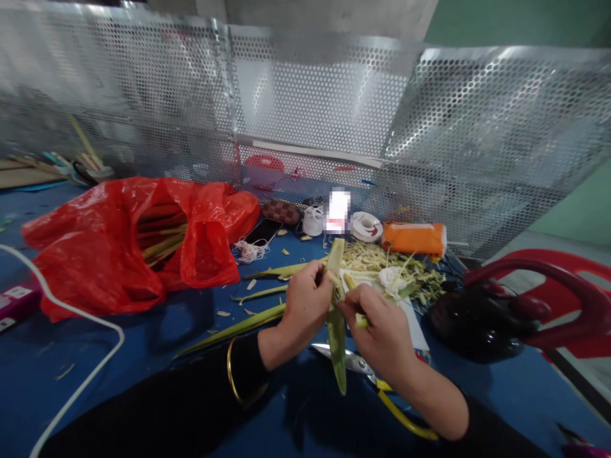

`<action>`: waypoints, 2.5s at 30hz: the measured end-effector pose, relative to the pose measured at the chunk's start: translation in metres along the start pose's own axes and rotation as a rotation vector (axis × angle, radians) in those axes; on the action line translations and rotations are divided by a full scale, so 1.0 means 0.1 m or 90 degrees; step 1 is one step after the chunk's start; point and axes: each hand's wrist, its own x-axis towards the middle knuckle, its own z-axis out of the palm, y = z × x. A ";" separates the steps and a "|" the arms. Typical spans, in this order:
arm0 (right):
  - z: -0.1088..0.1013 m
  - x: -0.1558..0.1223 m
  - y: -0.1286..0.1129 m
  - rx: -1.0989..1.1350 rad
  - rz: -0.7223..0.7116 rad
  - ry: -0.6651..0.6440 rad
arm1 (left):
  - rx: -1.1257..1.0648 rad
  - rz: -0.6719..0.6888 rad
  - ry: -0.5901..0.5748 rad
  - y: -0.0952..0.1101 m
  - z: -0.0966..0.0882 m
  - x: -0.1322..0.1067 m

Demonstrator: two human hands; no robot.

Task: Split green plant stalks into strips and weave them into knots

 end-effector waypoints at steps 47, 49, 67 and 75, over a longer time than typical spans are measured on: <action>-0.23 0.24 -0.06 0.572 0.457 -0.190 | -0.545 -0.293 -0.286 0.12 -0.10 0.07; -0.25 0.25 -0.06 0.578 0.460 -0.177 | -0.531 -0.288 -0.279 0.13 -0.10 0.06; -0.29 0.31 0.09 0.673 0.441 0.180 | -0.317 -0.194 -0.277 0.15 0.00 -0.11; -0.33 0.31 0.11 0.568 0.441 0.119 | -0.237 -0.134 -0.320 0.18 0.04 -0.20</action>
